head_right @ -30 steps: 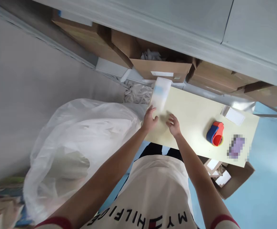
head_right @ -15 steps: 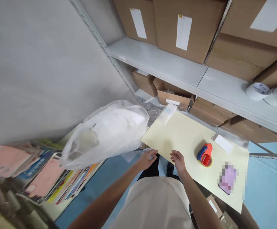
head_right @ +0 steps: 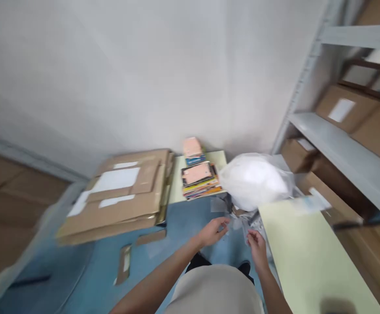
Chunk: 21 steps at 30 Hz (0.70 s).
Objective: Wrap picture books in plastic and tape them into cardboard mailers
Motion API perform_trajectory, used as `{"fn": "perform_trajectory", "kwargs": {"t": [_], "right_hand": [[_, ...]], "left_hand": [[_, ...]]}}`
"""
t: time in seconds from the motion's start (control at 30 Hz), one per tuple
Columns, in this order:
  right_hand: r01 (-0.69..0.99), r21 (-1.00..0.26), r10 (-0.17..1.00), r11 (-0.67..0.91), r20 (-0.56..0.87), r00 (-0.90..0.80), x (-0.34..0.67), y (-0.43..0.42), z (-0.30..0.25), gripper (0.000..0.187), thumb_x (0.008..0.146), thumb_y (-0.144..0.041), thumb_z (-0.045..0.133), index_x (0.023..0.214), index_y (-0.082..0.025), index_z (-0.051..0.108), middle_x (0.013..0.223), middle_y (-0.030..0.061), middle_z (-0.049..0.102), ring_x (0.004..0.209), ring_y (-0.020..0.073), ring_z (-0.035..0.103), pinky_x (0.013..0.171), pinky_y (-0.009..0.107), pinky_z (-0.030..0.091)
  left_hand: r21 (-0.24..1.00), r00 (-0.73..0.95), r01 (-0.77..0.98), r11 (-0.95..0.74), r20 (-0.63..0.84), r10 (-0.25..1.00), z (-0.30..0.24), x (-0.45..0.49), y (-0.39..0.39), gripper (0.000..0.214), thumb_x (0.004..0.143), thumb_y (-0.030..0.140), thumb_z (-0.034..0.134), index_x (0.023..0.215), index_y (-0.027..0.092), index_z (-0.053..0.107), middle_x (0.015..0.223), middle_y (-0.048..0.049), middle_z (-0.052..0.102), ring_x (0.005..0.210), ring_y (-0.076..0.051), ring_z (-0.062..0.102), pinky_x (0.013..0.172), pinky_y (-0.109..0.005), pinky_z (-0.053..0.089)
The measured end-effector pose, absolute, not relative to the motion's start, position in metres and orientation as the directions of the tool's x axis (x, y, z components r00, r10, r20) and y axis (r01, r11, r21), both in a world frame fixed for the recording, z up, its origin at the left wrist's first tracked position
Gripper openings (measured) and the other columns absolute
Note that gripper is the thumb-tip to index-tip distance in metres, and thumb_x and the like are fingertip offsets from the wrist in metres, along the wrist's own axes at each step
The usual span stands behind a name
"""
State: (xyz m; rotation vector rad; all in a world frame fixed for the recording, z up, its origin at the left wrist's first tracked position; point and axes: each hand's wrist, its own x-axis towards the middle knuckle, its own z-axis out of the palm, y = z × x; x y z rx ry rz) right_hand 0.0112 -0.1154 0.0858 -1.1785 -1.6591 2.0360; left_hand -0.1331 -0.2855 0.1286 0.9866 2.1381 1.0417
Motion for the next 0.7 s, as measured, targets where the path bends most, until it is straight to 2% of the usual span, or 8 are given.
{"fn": "perform_trajectory", "kwargs": {"t": [0.17,0.27,0.33,0.43,0.57,0.7], "right_hand": [[0.337,-0.927,0.455,-0.166,-0.375,-0.808,-0.081,-0.200,0.082,0.044,0.054,-0.053,0.079,0.083,-0.021,0.071,0.074,0.0043,0.071,0.065,0.0204,0.064,0.062,0.032,0.052],[0.360,-0.928,0.293,-0.096,-0.372,-0.881,-0.133,-0.269,0.083,0.042,0.057,-0.052,0.077,0.085,-0.021,0.071,0.080,0.0060,0.073,0.071,0.0225,0.067,0.066,0.034,0.053],[0.376,-0.925,0.159,-0.064,-0.381,-0.911,-0.165,-0.315,0.084,0.041,0.058,-0.052,0.077,0.085,-0.022,0.071,0.083,0.0075,0.074,0.076,0.0247,0.068,0.071,0.037,0.054],[0.382,-0.924,0.002,-0.023,-0.383,-0.924,-0.207,-0.372,0.086,0.042,0.055,-0.050,0.079,0.085,-0.022,0.070,0.087,0.0091,0.075,0.084,0.0275,0.070,0.079,0.041,0.054],[0.350,-0.937,-0.092,0.024,-0.350,-0.932,-0.257,-0.416,0.085,0.045,0.055,-0.048,0.079,0.090,-0.023,0.069,0.104,0.0097,0.074,0.102,0.0280,0.067,0.093,0.043,0.050],[0.386,-0.920,-0.097,0.071,-0.391,-0.915,-0.302,-0.436,0.078,0.050,0.057,-0.045,0.079,0.100,-0.024,0.067,0.120,0.0098,0.069,0.119,0.0287,0.060,0.103,0.044,0.045]], "left_hand": [[0.838,-0.824,0.207,0.505,-0.129,0.552,0.132,-0.176,-0.415,0.037,0.084,0.029,0.054,0.118,0.019,0.063,0.116,-0.0098,0.070,0.101,-0.023,0.067,0.080,-0.032,0.055],[0.846,-0.937,0.082,0.527,-0.114,0.330,0.119,-0.193,-0.497,0.035,0.081,0.029,0.057,0.113,0.018,0.066,0.113,-0.0111,0.071,0.102,-0.024,0.066,0.086,-0.036,0.054],[0.869,-0.979,-0.044,0.493,-0.137,0.154,0.107,-0.203,-0.546,0.032,0.079,0.030,0.059,0.107,0.016,0.067,0.109,-0.0117,0.072,0.098,-0.024,0.068,0.087,-0.038,0.054],[0.910,-0.976,-0.217,0.353,-0.204,-0.074,0.093,-0.218,-0.602,0.028,0.077,0.033,0.062,0.097,0.015,0.068,0.102,-0.0112,0.074,0.090,-0.023,0.070,0.085,-0.039,0.055],[0.911,-0.917,-0.352,0.213,-0.291,-0.271,0.077,-0.244,-0.643,0.033,0.073,0.037,0.069,0.096,0.014,0.068,0.099,-0.0132,0.074,0.094,-0.026,0.070,0.087,-0.041,0.055],[0.894,-0.887,-0.402,0.196,-0.328,-0.325,0.061,-0.276,-0.660,0.039,0.075,0.035,0.069,0.108,0.014,0.066,0.122,-0.0157,0.067,0.115,-0.028,0.062,0.098,-0.041,0.049]]}}
